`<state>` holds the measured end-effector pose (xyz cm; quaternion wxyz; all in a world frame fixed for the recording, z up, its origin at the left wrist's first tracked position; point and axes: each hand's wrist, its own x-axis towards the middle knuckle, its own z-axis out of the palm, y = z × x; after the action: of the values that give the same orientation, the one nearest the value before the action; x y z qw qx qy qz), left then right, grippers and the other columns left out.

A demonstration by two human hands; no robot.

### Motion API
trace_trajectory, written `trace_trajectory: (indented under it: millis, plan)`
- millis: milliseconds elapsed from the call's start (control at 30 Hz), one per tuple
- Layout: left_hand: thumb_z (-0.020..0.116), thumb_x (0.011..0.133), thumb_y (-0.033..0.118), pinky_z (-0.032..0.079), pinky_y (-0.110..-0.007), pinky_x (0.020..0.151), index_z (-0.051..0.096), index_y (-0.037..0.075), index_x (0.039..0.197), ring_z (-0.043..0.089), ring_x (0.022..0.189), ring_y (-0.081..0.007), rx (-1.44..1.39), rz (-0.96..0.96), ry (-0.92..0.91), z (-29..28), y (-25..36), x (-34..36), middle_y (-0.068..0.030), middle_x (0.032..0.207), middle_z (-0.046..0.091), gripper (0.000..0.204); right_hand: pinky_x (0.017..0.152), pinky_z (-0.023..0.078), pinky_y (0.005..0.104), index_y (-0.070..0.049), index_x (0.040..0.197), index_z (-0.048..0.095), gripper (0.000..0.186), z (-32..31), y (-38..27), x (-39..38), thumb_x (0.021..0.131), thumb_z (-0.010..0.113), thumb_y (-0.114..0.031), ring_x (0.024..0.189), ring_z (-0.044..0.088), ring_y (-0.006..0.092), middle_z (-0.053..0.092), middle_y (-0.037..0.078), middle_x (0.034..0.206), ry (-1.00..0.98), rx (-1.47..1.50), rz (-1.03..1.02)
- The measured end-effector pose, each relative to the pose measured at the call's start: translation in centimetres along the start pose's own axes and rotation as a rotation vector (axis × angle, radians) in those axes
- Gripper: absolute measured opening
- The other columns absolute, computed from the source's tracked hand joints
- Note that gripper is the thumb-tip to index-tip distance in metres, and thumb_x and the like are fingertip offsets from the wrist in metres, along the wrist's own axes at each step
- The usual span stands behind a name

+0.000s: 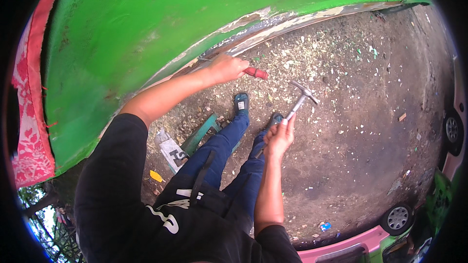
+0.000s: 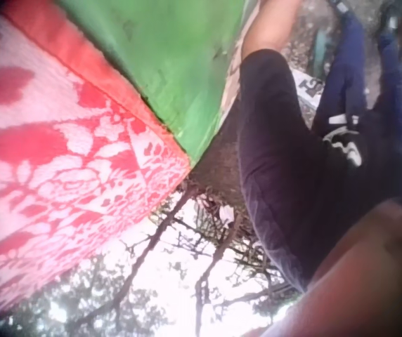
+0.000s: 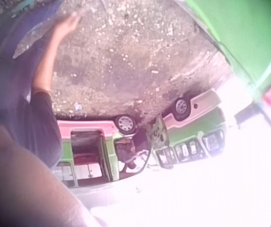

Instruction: The person uses a hammer and a red-handled tool to repeatedly strike and scrape the green-painted metal edge of a vehicle. The person works along the curved edge, removing material and adjusting position frequently.

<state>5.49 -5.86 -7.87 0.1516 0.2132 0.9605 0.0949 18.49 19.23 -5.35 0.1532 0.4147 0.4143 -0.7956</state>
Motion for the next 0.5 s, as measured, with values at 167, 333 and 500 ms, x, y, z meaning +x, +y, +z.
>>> trace_trajectory:
  millis: [167, 333, 500]
  plan:
    - [0.064, 0.080, 0.024, 0.050, -0.045, 0.053, 0.057, 0.012, 0.082, 0.064, 0.062, -0.0305, -0.033, 0.019, 0.060, -0.2, 0.7, -0.4, -0.0076, 0.069, 0.063, 0.014, 0.037, 0.026, 0.0179, -0.022, 0.148, 0.033, 0.049, -0.7, 0.8, -0.1, 0.101, 0.046, -0.018, 0.047, 0.032, 0.0026, 0.032, -0.006, 0.062, -0.105, -0.155, 0.079]
    - [0.065, 0.079, 0.023, 0.050, -0.043, 0.052, 0.057, 0.012, 0.082, 0.064, 0.063, -0.0291, -0.069, 0.045, 0.175, -0.9, 1.0, -1.2, -0.0065, 0.071, 0.062, 0.014, 0.037, 0.024, 0.0179, -0.022, 0.149, 0.031, 0.050, -2.0, -0.8, -0.4, 0.101, 0.046, -0.019, 0.046, 0.028, 0.0022, 0.031, -0.007, 0.062, -0.083, -0.122, 0.004]
    - [0.066, 0.078, 0.022, 0.052, -0.040, 0.055, 0.055, 0.014, 0.084, 0.066, 0.067, -0.0261, -0.163, 0.160, 0.261, -1.5, 3.2, -3.8, -0.0048, 0.072, 0.061, 0.015, 0.037, 0.024, 0.0185, -0.019, 0.149, 0.029, 0.050, -4.1, -2.7, -2.5, 0.101, 0.044, -0.018, 0.045, 0.028, 0.0023, 0.030, -0.007, 0.061, -0.128, -0.219, -0.020]
